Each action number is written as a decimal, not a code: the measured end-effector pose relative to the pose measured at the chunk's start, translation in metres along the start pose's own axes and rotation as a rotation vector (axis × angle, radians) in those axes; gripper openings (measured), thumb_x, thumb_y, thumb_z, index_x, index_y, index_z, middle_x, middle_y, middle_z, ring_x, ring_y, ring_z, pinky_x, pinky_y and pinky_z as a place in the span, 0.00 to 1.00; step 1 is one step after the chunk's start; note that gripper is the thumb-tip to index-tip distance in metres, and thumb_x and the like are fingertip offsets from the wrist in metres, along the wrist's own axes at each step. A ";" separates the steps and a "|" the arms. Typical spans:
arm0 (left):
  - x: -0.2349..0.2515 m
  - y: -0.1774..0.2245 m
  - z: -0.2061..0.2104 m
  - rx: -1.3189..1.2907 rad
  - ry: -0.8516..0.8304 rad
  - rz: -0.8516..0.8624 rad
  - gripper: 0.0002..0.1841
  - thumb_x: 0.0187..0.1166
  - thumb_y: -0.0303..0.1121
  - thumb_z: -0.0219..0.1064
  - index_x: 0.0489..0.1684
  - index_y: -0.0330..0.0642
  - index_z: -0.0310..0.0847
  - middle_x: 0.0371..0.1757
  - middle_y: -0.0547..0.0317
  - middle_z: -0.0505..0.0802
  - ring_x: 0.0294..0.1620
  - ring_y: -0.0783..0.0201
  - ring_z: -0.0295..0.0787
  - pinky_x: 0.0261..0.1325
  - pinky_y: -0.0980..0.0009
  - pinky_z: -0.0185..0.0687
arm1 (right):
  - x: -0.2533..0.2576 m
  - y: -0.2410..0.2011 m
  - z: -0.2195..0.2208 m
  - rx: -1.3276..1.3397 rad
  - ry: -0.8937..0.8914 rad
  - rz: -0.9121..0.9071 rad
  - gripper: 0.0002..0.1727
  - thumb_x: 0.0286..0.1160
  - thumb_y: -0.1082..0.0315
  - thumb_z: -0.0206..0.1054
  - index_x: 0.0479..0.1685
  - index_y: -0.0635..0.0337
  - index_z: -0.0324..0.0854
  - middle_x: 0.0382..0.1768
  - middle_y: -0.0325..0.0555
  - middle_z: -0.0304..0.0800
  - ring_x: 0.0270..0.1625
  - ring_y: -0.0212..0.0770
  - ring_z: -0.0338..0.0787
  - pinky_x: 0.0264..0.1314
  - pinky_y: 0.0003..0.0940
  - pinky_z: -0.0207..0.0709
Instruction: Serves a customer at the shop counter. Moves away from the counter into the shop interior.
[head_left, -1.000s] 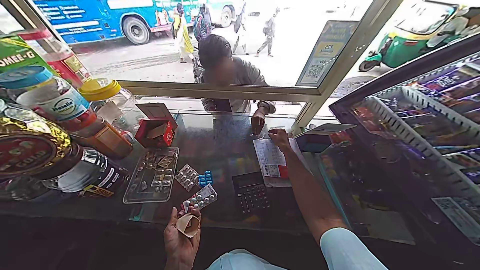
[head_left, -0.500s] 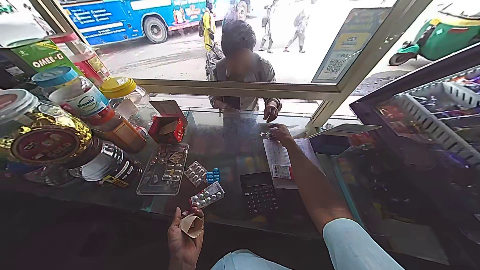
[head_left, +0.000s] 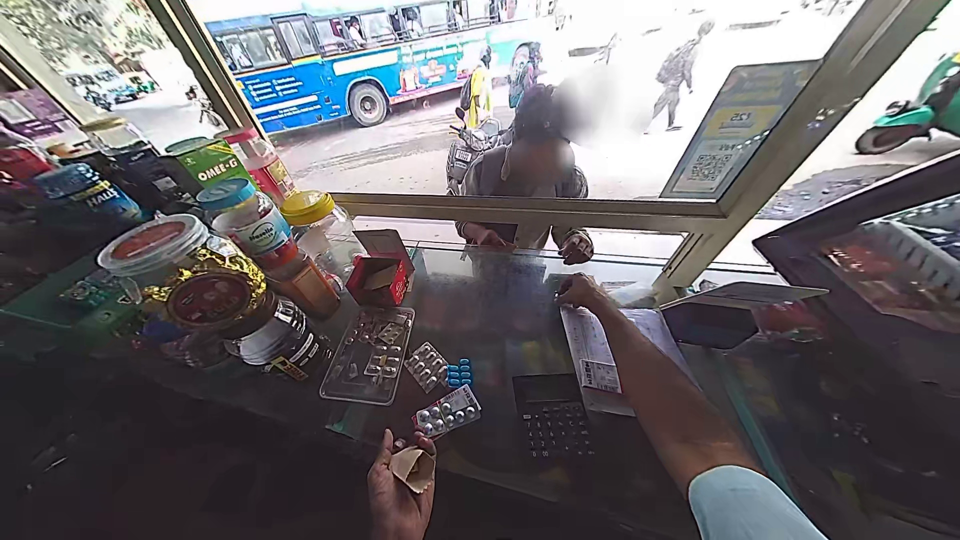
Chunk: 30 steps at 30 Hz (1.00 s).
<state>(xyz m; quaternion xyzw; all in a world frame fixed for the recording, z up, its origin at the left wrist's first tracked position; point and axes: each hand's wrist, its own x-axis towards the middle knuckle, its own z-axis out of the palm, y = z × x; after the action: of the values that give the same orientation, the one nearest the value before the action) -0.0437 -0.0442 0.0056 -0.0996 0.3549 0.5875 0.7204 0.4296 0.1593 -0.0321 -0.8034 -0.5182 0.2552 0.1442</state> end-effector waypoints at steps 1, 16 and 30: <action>0.000 0.000 0.001 -0.003 -0.005 -0.001 0.24 0.93 0.50 0.44 0.33 0.42 0.76 0.29 0.53 0.92 0.30 0.59 0.95 0.37 0.66 0.94 | -0.004 -0.003 0.002 0.087 0.006 -0.021 0.19 0.64 0.61 0.81 0.52 0.61 0.90 0.49 0.57 0.92 0.45 0.51 0.91 0.54 0.54 0.83; 0.014 -0.015 0.014 -0.050 -0.085 -0.101 0.27 0.93 0.50 0.39 0.39 0.37 0.78 0.30 0.50 0.92 0.31 0.59 0.93 0.36 0.68 0.91 | -0.331 -0.166 0.098 0.357 0.107 -0.949 0.07 0.78 0.62 0.68 0.44 0.52 0.88 0.37 0.34 0.92 0.39 0.26 0.87 0.43 0.19 0.81; 0.019 -0.018 0.013 -0.030 -0.068 -0.167 0.27 0.93 0.49 0.38 0.41 0.37 0.77 0.30 0.50 0.90 0.29 0.58 0.93 0.34 0.68 0.91 | -0.315 -0.151 0.098 0.761 -0.195 -0.765 0.11 0.78 0.70 0.68 0.56 0.62 0.84 0.51 0.41 0.90 0.48 0.29 0.90 0.48 0.25 0.86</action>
<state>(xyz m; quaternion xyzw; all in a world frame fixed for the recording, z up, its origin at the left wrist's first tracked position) -0.0204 -0.0277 -0.0014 -0.1193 0.3118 0.5337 0.7770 0.1560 -0.0656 0.0437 -0.4213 -0.6555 0.4272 0.4585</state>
